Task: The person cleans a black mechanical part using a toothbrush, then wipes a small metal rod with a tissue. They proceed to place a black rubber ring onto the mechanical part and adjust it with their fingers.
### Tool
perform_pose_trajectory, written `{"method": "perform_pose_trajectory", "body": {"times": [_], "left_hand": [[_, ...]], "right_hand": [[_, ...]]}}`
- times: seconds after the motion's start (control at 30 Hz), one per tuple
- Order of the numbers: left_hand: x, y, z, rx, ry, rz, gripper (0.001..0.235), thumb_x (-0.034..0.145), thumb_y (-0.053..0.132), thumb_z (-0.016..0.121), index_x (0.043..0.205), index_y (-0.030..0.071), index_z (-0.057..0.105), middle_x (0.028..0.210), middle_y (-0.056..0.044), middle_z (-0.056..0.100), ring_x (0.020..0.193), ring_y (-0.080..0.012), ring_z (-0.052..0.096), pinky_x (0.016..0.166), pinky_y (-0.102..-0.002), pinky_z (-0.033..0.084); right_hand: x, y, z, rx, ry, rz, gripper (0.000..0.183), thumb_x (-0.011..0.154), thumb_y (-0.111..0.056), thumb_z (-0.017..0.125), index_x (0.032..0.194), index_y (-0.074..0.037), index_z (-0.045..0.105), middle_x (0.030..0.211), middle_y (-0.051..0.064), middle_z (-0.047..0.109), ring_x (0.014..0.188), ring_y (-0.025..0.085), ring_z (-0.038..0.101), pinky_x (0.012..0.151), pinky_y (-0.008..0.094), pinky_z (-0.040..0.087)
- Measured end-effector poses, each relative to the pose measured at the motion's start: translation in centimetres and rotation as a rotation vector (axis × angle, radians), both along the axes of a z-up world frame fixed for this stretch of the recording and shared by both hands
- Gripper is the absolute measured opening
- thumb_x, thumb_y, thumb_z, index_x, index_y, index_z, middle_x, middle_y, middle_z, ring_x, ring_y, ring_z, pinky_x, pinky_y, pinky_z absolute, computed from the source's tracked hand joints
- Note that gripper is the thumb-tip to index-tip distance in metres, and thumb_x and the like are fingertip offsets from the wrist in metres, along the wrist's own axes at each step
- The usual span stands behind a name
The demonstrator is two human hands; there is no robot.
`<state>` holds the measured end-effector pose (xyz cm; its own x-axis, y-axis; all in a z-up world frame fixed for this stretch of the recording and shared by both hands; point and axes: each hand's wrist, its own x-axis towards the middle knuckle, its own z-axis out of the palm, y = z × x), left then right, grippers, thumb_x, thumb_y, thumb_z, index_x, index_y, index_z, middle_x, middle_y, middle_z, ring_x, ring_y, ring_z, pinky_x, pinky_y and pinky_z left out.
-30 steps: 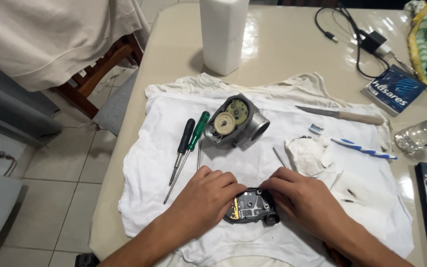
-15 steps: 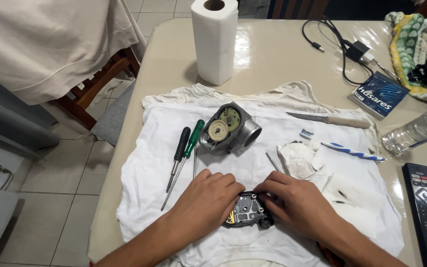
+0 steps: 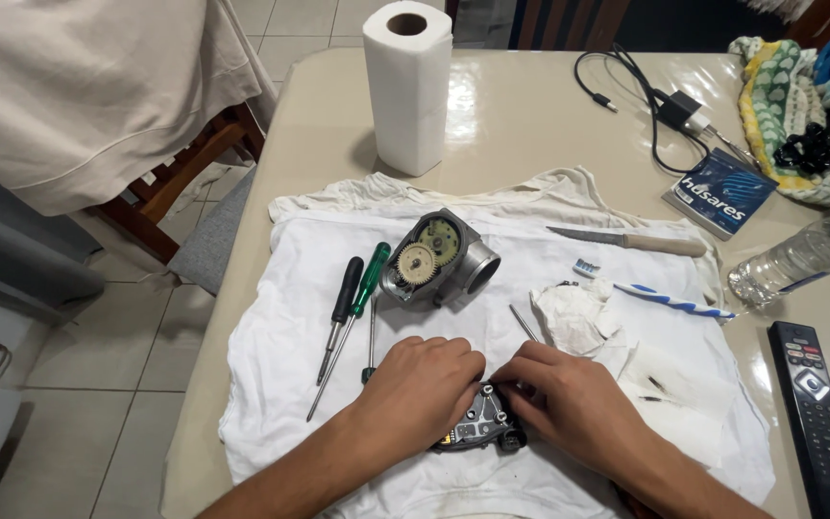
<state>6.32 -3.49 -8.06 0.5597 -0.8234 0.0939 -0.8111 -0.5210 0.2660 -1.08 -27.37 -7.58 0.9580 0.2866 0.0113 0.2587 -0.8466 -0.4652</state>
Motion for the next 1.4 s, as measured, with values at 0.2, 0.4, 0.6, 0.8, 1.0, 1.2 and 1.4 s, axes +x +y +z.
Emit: {"method": "perform_pose_trajectory", "body": {"times": [0.2,0.4,0.6,0.8,1.0,1.2,1.4], "left_hand": [[0.2,0.2,-0.1,-0.032,0.137,0.001,0.017,0.11,0.029,0.075,0.109,0.012,0.076,0.104,-0.008,0.072,0.096,-0.0382,0.073,0.077,-0.058,0.057],[-0.1,0.4,0.5,-0.068,0.193,0.036,0.018,0.109,0.026,0.069,0.103,0.01,0.075,0.099,-0.01,0.073,0.092,-0.0393,0.075,0.079,-0.058,0.058],[-0.8,0.9,0.3,-0.116,0.247,0.122,0.019,0.106,0.026,0.069,0.096,0.01,0.071,0.095,-0.011,0.072,0.087,-0.0425,0.074,0.072,-0.061,0.056],[-1.2,1.2,0.3,-0.097,0.293,0.142,0.015,0.108,0.03,0.071,0.109,0.015,0.072,0.101,-0.009,0.075,0.091,-0.0412,0.074,0.075,-0.06,0.056],[-1.4,1.2,1.1,-0.085,0.346,0.152,0.016,0.109,0.028,0.072,0.106,0.013,0.072,0.101,-0.009,0.076,0.09,-0.0384,0.074,0.076,-0.057,0.056],[-1.3,1.6,0.5,-0.135,0.367,0.135,0.015,0.106,0.025,0.071,0.105,0.011,0.076,0.1,-0.007,0.08,0.092,-0.0329,0.075,0.078,-0.052,0.057],[-1.5,1.4,0.5,-0.177,0.454,0.181,0.014,0.103,0.025,0.072,0.105,0.011,0.073,0.099,-0.01,0.079,0.092,-0.0345,0.074,0.077,-0.051,0.055]], "right_hand": [[-0.1,0.3,0.7,0.003,0.009,-0.021,0.015,0.102,-0.035,0.076,0.113,-0.031,0.085,0.105,-0.007,0.079,0.087,0.023,0.081,0.073,0.043,0.063],[-0.1,0.5,0.6,-0.018,0.038,-0.109,0.011,0.101,-0.037,0.079,0.109,-0.031,0.081,0.103,-0.009,0.08,0.086,0.021,0.083,0.073,0.041,0.064],[0.1,0.7,0.9,-0.001,0.026,-0.089,0.012,0.1,-0.036,0.078,0.109,-0.031,0.085,0.101,-0.01,0.082,0.086,0.019,0.083,0.072,0.039,0.063],[0.6,0.4,0.9,0.049,0.042,-0.035,0.015,0.102,-0.036,0.078,0.111,-0.03,0.087,0.103,-0.01,0.084,0.088,0.018,0.084,0.074,0.037,0.063],[1.2,0.4,1.4,0.05,0.083,0.002,0.014,0.103,-0.035,0.077,0.109,-0.029,0.088,0.104,-0.009,0.086,0.095,0.018,0.084,0.078,0.038,0.063],[1.3,0.5,1.6,0.001,0.121,0.003,0.015,0.102,-0.037,0.077,0.112,-0.032,0.087,0.108,-0.01,0.086,0.096,0.018,0.085,0.078,0.038,0.064],[2.1,1.2,2.2,-0.027,0.133,0.034,0.011,0.098,-0.034,0.082,0.108,-0.031,0.087,0.101,-0.006,0.088,0.091,0.023,0.084,0.076,0.041,0.062]]}}
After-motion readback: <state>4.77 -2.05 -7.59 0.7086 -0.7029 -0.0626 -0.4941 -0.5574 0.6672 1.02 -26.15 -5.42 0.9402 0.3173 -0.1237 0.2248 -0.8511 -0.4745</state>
